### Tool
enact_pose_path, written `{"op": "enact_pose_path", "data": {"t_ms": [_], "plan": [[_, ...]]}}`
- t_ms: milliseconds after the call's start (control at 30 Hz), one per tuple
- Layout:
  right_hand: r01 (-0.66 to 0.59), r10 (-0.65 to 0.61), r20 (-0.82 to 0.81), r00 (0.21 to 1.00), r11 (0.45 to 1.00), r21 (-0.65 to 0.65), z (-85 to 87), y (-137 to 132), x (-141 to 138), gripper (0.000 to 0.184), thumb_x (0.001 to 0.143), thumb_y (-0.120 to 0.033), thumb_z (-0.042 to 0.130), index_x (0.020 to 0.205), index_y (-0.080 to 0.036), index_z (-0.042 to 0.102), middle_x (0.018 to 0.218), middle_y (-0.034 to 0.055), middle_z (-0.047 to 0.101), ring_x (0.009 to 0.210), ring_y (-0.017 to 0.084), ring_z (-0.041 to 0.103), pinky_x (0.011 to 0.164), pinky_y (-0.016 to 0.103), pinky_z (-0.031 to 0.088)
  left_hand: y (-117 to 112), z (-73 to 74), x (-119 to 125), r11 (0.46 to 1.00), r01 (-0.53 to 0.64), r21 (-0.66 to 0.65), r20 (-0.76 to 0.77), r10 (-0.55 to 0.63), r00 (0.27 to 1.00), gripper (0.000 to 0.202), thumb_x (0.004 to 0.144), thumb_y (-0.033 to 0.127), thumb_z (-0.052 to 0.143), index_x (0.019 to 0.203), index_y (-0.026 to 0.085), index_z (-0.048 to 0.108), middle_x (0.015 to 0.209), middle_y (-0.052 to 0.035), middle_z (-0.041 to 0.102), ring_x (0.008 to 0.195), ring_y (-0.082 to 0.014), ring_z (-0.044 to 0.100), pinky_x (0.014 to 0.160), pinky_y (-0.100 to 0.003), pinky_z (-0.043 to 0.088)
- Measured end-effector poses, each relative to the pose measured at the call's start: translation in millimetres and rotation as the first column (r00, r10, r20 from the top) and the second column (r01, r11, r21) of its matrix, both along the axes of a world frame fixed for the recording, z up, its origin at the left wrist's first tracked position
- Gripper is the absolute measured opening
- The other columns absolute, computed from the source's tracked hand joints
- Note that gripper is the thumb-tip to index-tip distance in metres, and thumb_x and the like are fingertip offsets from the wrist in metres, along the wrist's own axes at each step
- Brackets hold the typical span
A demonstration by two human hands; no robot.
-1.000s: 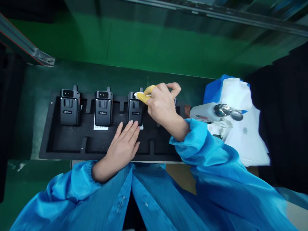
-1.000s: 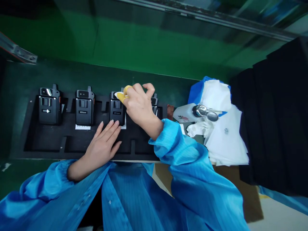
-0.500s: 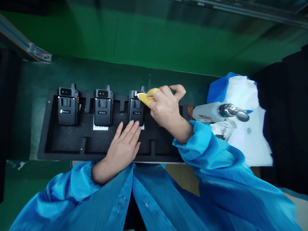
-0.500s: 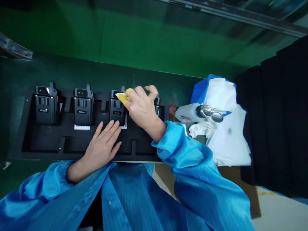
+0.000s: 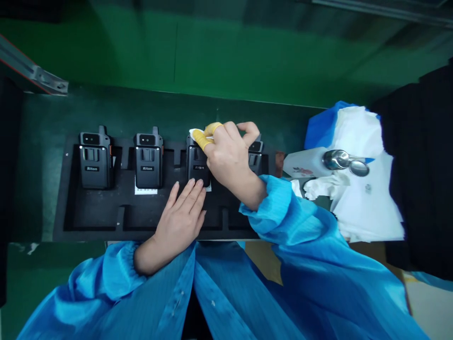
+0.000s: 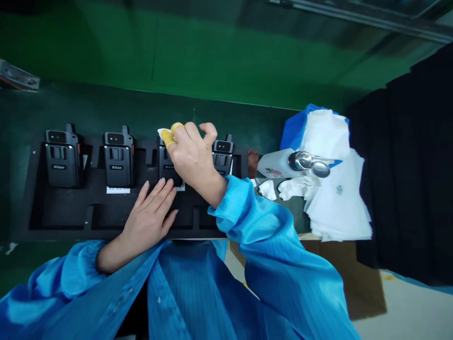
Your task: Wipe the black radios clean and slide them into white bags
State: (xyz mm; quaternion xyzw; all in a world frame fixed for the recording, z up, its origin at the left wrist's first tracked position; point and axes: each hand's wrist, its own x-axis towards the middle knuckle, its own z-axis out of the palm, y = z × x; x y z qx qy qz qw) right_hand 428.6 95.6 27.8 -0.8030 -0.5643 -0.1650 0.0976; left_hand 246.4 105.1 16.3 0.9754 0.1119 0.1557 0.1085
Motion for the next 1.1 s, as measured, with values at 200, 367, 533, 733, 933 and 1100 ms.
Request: {"op": "enact_pose_path", "data": {"t_ms": [200, 367, 533, 733, 933, 1100], "plan": [[0.091, -0.095, 0.035, 0.995, 0.992, 0.091, -8.0, -17.9, 0.0, 0.029, 0.094, -0.016, 0.040, 0.084, -0.021, 0.067, 0.087, 0.0029, 0.059, 0.089, 0.017, 0.046, 0.090, 0.044, 0.021, 0.1, -0.1, -0.3, 1.000, 0.002, -0.025, -0.009, -0.002, 1.000, 0.042, 0.092, 0.019, 0.047, 0.131, 0.006, 0.056, 0.137, -0.0185, 0.057, 0.131, -0.0300, 0.052, 0.115, -0.053, 0.032], [0.105, -0.111, 0.048, 0.993, 0.987, 0.122, -11.7, -24.6, -8.8, 0.032, 0.091, -0.010, 0.041, 0.073, -0.020, 0.066, 0.083, 0.0025, 0.059, 0.083, 0.016, 0.045, 0.086, 0.041, 0.018, 0.7, 1.1, 0.3, 1.000, 0.008, -0.022, -0.003, -0.008, 1.000, 0.043, 0.092, 0.019, 0.046, 0.134, 0.007, 0.054, 0.137, -0.0189, 0.057, 0.131, -0.0308, 0.051, 0.114, -0.054, 0.033], [0.148, -0.150, 0.016, 0.988, 0.983, 0.110, -12.4, -32.9, 3.6, 0.035, 0.088, -0.007, 0.040, 0.063, -0.018, 0.061, 0.080, 0.0022, 0.056, 0.084, 0.017, 0.043, 0.085, 0.040, 0.017, 1.4, 2.1, 0.5, 1.000, 0.011, 0.008, -0.004, -0.011, 1.000, 0.039, 0.093, 0.019, 0.046, 0.128, 0.005, 0.058, 0.136, -0.0184, 0.058, 0.131, -0.0305, 0.052, 0.113, -0.053, 0.036], [0.100, -0.107, 0.036, 0.994, 0.983, 0.153, -9.0, -32.9, 3.5, 0.033, 0.090, -0.009, 0.040, 0.076, -0.021, 0.067, 0.087, 0.0013, 0.059, 0.085, 0.016, 0.043, 0.086, 0.040, 0.017, 1.0, 2.5, 1.0, 1.000, 0.008, 0.026, 0.002, -0.008, 1.000, 0.038, 0.094, 0.019, 0.045, 0.127, 0.005, 0.058, 0.136, -0.0182, 0.058, 0.130, -0.0301, 0.053, 0.112, -0.052, 0.037], [0.083, -0.087, 0.032, 0.996, 0.990, 0.111, -13.1, -34.4, 10.7, 0.033, 0.090, -0.011, 0.040, 0.074, -0.021, 0.067, 0.085, 0.0023, 0.059, 0.087, 0.017, 0.044, 0.087, 0.041, 0.018, 1.2, 2.7, 0.9, 1.000, 0.011, 0.011, -0.005, -0.010, 1.000, 0.039, 0.093, 0.019, 0.046, 0.128, 0.005, 0.057, 0.137, -0.0187, 0.057, 0.130, -0.0306, 0.052, 0.113, -0.053, 0.035], [0.153, -0.153, -0.014, 0.988, 0.969, 0.193, -8.3, -48.6, 14.4, 0.033, 0.088, -0.012, 0.040, 0.087, -0.023, 0.070, 0.087, 0.0029, 0.060, 0.086, 0.018, 0.045, 0.087, 0.044, 0.019, 2.1, 1.6, -1.6, 0.999, 0.018, -0.032, 0.024, -0.017, 1.000, 0.040, 0.093, 0.019, 0.046, 0.130, 0.006, 0.055, 0.138, -0.0190, 0.056, 0.133, -0.0304, 0.049, 0.113, -0.053, 0.036]]}}
